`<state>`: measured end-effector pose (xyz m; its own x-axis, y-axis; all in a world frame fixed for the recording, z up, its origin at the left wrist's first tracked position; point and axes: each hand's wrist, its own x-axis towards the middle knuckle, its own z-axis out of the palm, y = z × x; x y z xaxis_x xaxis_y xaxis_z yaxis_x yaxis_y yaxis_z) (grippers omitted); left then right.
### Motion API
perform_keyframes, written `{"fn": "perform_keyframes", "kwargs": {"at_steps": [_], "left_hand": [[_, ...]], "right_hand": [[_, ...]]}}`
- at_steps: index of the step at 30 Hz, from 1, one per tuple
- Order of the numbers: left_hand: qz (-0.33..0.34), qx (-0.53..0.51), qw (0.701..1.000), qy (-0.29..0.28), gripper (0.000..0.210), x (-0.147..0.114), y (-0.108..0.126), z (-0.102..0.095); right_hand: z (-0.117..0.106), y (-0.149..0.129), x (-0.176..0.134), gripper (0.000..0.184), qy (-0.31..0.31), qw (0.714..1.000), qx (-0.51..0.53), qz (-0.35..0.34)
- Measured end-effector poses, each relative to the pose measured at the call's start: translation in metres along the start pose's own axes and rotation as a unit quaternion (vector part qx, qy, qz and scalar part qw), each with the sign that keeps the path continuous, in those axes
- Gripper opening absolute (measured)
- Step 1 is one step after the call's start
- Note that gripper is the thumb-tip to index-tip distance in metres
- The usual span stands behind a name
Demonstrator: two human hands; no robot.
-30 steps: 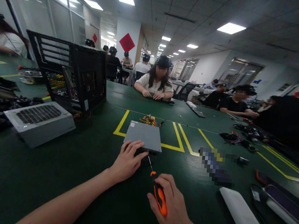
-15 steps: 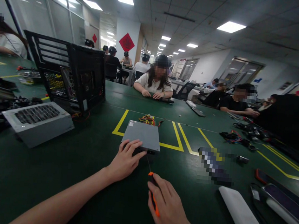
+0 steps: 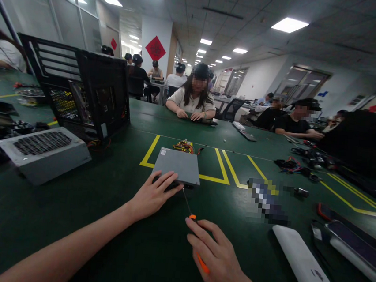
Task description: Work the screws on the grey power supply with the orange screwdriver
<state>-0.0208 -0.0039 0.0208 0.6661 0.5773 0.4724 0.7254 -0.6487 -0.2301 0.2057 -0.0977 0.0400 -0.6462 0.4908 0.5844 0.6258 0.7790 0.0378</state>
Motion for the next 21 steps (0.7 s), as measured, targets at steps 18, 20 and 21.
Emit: {"fn": "perform_keyframes", "kwargs": {"at_steps": [18, 20, 21], "left_hand": [[-0.206, -0.408, 0.889, -0.034, 0.04, -0.022, 0.052, -0.004], [-0.261, -0.552, 0.791, -0.034, 0.034, -0.016, 0.054, 0.005], [-0.29, -0.611, 0.735, -0.034, 0.032, -0.012, 0.055, 0.009]], "right_hand": [[0.031, 0.083, -0.01, 0.022, -0.033, 0.942, 0.143, 0.304], [0.043, 0.093, 0.015, 0.027, 0.046, 0.853, 0.325, 0.405], [0.051, 0.099, 0.029, 0.031, 0.06, 0.829, 0.358, 0.425]]}}
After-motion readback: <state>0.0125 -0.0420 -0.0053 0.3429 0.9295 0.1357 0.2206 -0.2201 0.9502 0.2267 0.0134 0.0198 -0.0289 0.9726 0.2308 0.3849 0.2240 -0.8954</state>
